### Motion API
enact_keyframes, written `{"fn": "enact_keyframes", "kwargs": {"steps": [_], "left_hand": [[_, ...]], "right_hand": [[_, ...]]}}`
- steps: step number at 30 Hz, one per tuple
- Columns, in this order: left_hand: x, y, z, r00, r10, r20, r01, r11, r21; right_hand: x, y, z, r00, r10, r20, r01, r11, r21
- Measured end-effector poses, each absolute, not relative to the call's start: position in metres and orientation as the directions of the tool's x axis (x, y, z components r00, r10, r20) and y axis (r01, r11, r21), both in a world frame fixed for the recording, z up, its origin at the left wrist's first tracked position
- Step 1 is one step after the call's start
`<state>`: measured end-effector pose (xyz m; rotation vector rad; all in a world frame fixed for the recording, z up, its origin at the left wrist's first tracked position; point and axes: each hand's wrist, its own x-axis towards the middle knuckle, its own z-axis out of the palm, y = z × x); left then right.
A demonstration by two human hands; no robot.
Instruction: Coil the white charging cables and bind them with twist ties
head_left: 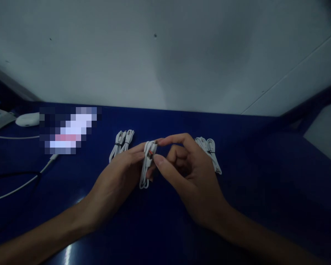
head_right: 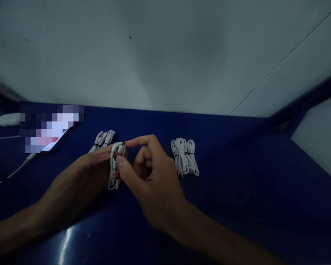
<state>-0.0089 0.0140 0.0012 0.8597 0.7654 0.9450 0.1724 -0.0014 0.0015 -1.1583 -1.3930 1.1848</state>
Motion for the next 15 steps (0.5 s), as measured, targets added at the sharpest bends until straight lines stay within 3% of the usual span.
{"fn": "enact_keyframes", "kwargs": {"steps": [5, 15], "left_hand": [[-0.0126, 0.0138, -0.0066, 0.37, 0.906, -0.207, -0.297, 0.327, 0.897], [-0.0162, 0.0153, -0.0034, 0.301, 0.939, -0.167, -0.158, 0.222, 0.962]], "right_hand": [[0.1722, 0.0001, -0.0037, -0.159, 0.987, 0.011, 0.119, 0.03, -0.992], [0.1767, 0.0079, -0.0011, -0.189, 0.98, -0.066, -0.043, -0.076, -0.996]]}}
